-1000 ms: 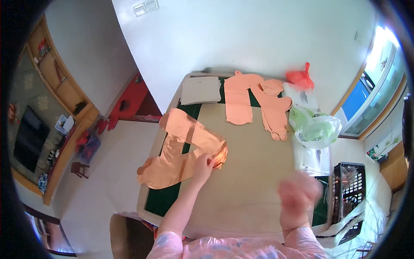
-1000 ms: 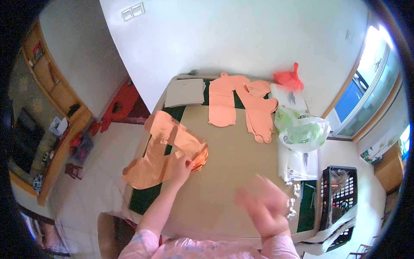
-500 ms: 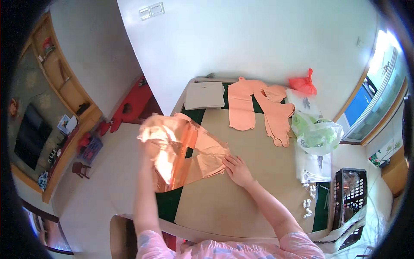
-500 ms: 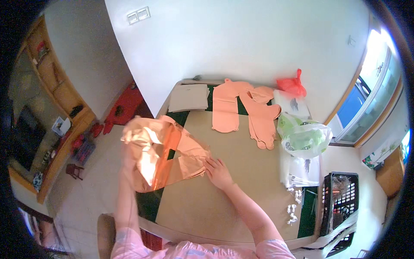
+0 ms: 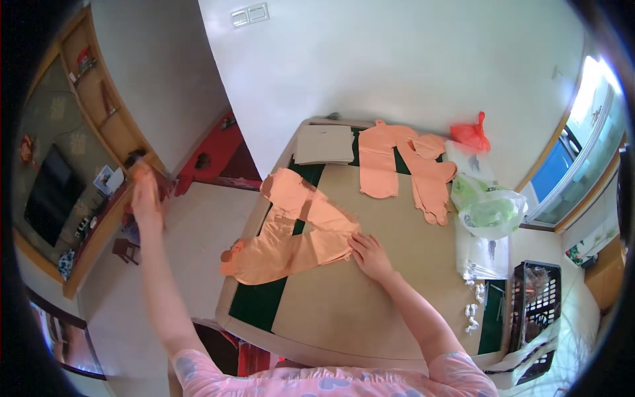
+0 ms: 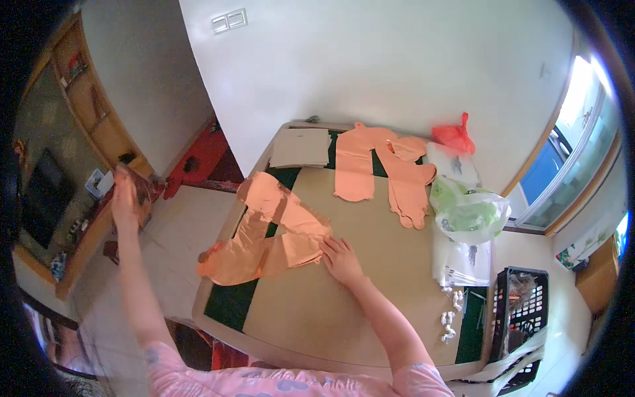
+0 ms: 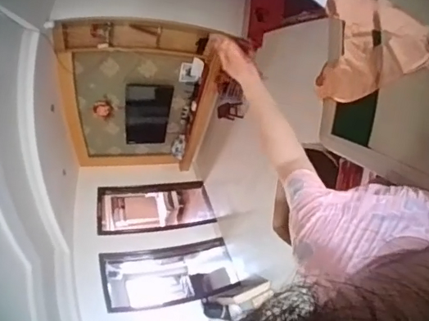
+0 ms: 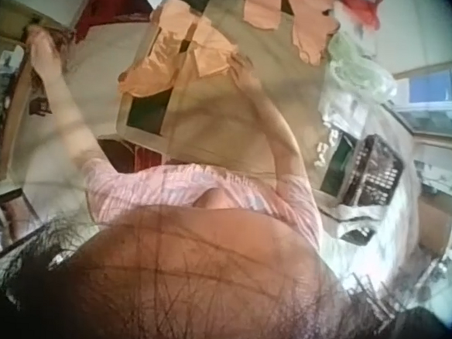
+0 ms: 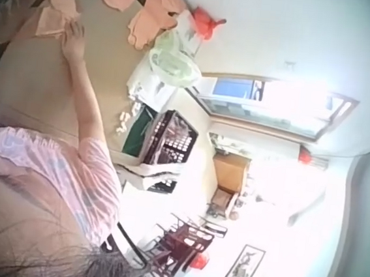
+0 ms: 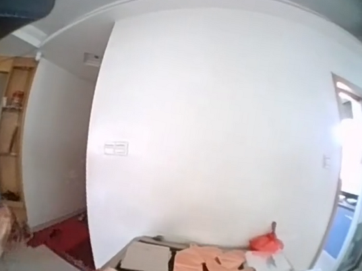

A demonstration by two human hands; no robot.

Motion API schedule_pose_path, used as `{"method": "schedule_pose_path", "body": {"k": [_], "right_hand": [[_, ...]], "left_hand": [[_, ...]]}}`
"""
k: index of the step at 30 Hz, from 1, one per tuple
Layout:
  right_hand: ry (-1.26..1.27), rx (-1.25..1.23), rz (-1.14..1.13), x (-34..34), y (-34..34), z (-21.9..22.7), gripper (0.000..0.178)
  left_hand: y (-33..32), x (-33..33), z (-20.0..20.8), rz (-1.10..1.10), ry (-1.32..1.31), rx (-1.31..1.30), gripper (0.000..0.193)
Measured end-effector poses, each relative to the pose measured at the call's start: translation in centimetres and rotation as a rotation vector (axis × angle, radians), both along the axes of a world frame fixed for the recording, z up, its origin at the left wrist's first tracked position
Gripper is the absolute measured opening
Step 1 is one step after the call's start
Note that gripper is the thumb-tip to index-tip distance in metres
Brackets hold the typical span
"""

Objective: Folding a foil balloon and placing it into a plastic sleeve with a backing card.

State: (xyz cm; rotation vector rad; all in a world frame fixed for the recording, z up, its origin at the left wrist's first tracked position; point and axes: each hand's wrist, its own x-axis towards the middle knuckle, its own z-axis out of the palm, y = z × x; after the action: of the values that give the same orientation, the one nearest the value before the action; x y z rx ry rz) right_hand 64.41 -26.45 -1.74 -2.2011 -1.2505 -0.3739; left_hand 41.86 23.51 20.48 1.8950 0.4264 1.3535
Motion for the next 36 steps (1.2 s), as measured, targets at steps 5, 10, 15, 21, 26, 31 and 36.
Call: {"method": "schedule_pose_path", "body": {"k": [5, 10, 15, 21, 26, 31, 36], "right_hand": [[0.267, 0.244, -0.115, 0.2, -2.9, 2.3, 0.033], [0.131, 0.565, -0.311, -1.0, -7.8, 11.6, 0.026], [0.158, 0.316, -0.101, -7.4, -14.1, 14.5, 0.026], [0.256, -0.329, -0.234, -9.8, -14.0, 5.2, 0.049], [0.117, -0.331, -0.532, -10.6, -16.3, 2.6, 0.049], [0.122, -0.039, -0.562, -6.1, -16.6, 2.4, 0.043], [0.107, -0.184, -0.628, -0.3, -16.8, 0.6, 0.044]], "left_hand": [[-23.6, 7.6, 3.6, 0.081, 1.189, 0.015, 0.033], [-34.3, 10.0, -14.1, -0.976, 0.481, 0.413, 0.033], [-42.0, 4.3, -20.0, -1.121, 0.632, 0.868, 0.030], [-42.4, 2.2, -20.8, -1.147, 0.768, 1.009, 0.039], [-40.6, 1.6, -20.2, -1.236, 0.769, 0.772, 0.055], [-40.7, 0.9, -19.3, -1.229, 0.825, 0.765, 0.072], [-41.1, 1.5, -19.2, -1.201, 0.861, 0.941, 0.071]]}}
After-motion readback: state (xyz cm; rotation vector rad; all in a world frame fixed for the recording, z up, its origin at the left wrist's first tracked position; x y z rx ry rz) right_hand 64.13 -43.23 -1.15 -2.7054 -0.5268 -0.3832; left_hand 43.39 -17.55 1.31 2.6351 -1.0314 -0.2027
